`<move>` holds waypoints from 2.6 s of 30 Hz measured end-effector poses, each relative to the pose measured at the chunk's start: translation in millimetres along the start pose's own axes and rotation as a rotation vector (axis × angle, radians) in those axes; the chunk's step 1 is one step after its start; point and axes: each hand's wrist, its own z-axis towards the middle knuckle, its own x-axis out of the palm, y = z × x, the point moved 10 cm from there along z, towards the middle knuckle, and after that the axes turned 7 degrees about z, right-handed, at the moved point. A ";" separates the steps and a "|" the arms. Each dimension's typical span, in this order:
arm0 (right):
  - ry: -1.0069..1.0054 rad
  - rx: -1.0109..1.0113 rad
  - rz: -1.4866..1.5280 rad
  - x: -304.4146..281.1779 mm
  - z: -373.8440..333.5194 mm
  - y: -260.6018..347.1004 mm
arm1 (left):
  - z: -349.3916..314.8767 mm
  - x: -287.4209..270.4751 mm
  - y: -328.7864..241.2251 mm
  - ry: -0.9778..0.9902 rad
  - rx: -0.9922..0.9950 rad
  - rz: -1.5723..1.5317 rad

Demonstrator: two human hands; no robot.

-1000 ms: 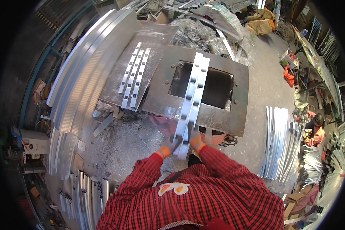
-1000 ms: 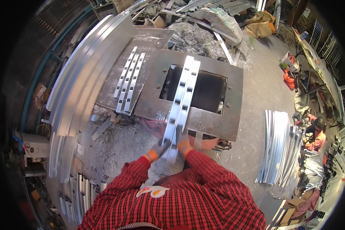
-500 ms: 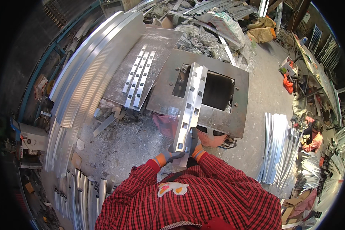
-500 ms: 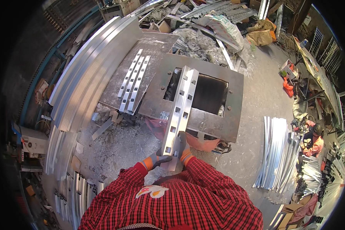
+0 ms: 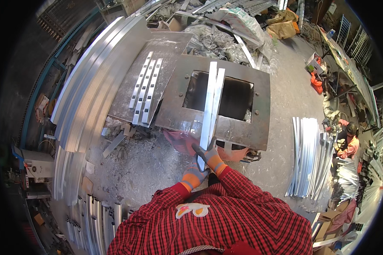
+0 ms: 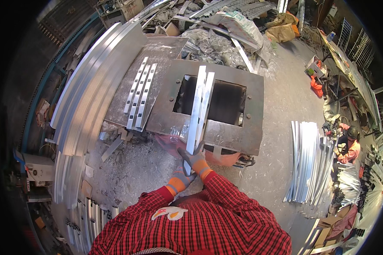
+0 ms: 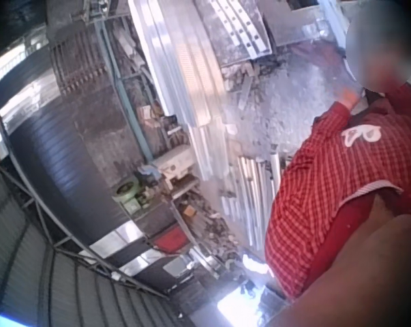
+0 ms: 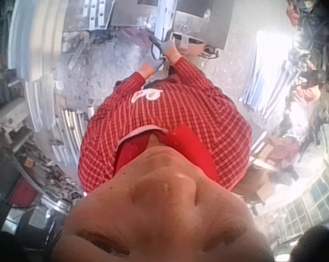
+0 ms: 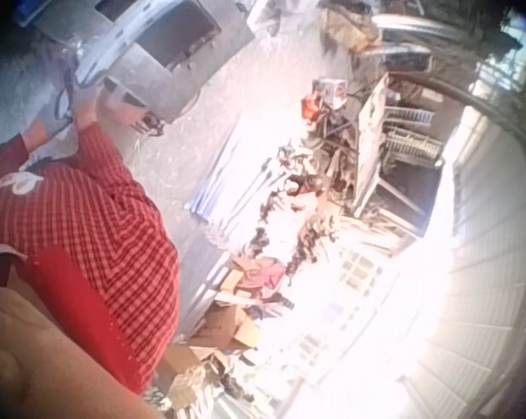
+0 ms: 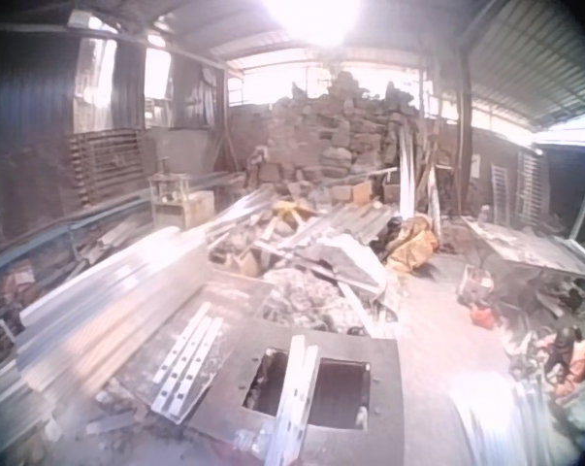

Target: The person repeatedly wipes the surfaces of long, silver metal parts with a red cloth. They handle the parts one at a time, turning them over to clean different sides, and place the cleaned parts on a nearby pile.

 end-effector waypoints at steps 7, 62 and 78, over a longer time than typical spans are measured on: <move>0.262 0.194 0.718 -19.2 -8.6 51.0 | -7.5 -44.8 -21.2 -0.175 0.168 -0.176; -0.100 -0.458 -0.422 18.6 -82.4 -35.3 | -19.9 47.7 104.4 0.056 -0.158 -0.500; 0.457 0.214 0.610 220.3 -152.4 40.4 | -213.5 -43.2 186.8 -0.279 -0.302 -0.825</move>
